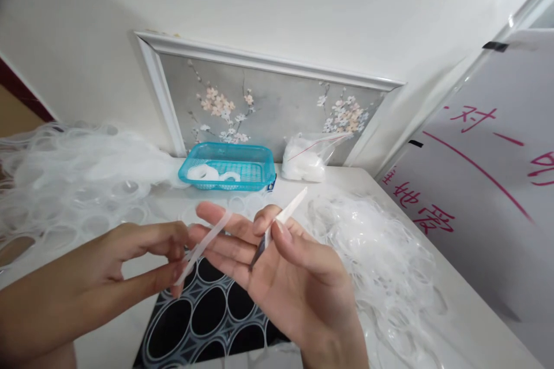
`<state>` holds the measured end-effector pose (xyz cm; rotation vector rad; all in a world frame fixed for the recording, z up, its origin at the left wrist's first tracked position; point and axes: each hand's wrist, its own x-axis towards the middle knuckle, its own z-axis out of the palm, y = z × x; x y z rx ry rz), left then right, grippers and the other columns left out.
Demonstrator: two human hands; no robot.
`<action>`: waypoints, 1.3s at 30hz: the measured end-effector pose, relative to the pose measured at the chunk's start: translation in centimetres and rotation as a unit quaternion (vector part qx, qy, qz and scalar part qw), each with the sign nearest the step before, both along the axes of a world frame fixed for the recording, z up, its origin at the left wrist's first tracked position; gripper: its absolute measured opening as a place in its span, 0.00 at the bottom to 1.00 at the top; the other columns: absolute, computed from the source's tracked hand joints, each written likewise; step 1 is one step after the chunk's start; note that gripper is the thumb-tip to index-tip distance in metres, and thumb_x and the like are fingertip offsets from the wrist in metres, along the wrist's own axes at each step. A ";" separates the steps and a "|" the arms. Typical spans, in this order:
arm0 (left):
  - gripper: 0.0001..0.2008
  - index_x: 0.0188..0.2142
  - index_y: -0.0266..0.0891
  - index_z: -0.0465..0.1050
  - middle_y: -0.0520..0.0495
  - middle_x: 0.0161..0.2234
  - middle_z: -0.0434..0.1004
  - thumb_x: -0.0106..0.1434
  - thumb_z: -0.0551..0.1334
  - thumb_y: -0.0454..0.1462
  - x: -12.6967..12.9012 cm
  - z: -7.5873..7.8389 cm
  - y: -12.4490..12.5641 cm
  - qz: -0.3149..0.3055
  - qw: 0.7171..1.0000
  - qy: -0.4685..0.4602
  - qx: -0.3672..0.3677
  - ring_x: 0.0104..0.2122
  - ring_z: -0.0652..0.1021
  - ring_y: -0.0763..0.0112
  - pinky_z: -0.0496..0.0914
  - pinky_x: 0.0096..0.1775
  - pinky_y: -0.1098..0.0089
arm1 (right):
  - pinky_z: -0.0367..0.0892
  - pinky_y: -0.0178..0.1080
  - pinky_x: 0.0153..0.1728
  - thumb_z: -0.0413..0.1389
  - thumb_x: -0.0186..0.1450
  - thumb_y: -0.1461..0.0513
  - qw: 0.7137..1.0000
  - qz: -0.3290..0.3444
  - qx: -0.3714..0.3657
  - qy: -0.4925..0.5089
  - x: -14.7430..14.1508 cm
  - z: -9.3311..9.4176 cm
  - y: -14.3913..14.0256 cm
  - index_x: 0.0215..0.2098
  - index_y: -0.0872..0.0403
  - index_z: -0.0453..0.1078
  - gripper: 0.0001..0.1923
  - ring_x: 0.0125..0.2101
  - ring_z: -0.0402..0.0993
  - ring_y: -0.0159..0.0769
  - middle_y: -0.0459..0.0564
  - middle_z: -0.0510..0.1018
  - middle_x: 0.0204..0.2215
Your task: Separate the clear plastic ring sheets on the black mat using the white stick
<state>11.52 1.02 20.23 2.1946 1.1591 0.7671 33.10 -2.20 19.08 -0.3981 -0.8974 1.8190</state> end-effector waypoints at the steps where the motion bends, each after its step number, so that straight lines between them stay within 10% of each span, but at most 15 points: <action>1: 0.05 0.32 0.49 0.76 0.55 0.24 0.78 0.60 0.61 0.43 -0.1 0.0 0.0 -0.022 0.999 0.018 -0.024 0.24 0.79 0.69 0.68 0.20 0.79 | 0.56 0.55 0.59 0.58 0.61 0.51 1.000 0.003 -0.001 0.005 0.0 0.0 0.0 0.30 0.44 0.70 0.08 0.53 0.72 0.44 0.46 0.76 0.52; 7: 0.08 0.34 0.48 0.76 0.53 0.27 0.79 0.63 0.58 0.43 0.2 0.2 0.8 -0.058 0.994 0.041 -0.083 0.26 0.79 0.68 0.68 0.22 0.77 | 0.60 0.56 0.57 0.60 0.60 0.52 1.000 -0.014 0.005 0.004 0.0 0.0 0.0 0.31 0.44 0.72 0.07 0.52 0.73 0.46 0.46 0.77 0.50; 14: 0.06 0.32 0.48 0.77 0.54 0.28 0.79 0.60 0.62 0.44 0.6 -0.1 1.0 0.102 0.987 -0.058 0.112 0.27 0.78 0.68 0.64 0.16 0.78 | 0.65 0.51 0.54 0.62 0.61 0.57 0.953 -0.104 0.058 -0.278 -0.5 0.5 -2.1 0.33 0.47 0.78 0.04 0.45 0.75 0.44 0.48 0.82 0.34; 18: 0.04 0.36 0.51 0.77 0.56 0.35 0.81 0.61 0.64 0.41 0.7 -0.3 0.5 0.121 0.967 -0.084 0.208 0.34 0.80 0.68 0.74 0.30 0.73 | 0.56 0.56 0.59 0.64 0.59 0.54 0.922 -0.119 0.074 -0.362 -0.8 0.1 -2.8 0.34 0.45 0.79 0.06 0.53 0.69 0.49 0.49 0.81 0.38; 25: 0.09 0.36 0.51 0.75 0.61 0.33 0.80 0.58 0.66 0.33 1.1 -0.1 0.3 0.096 0.935 -0.128 0.318 0.38 0.79 0.68 0.74 0.42 0.64 | 0.45 0.59 0.64 0.63 0.61 0.55 0.923 -0.153 0.107 -0.338 -0.8 0.1 -2.6 0.35 0.44 0.79 0.05 0.50 0.72 0.47 0.47 0.82 0.35; 39: 0.05 0.33 0.50 0.75 0.60 0.33 0.79 0.58 0.67 0.36 1.1 -0.2 0.3 0.111 0.947 -0.114 0.281 0.34 0.79 0.69 0.73 0.38 0.68 | 0.58 0.50 0.59 0.62 0.62 0.58 0.947 -0.156 0.090 -0.266 -1.0 1.2 -2.1 0.33 0.46 0.78 0.03 0.39 0.77 0.39 0.45 0.82 0.31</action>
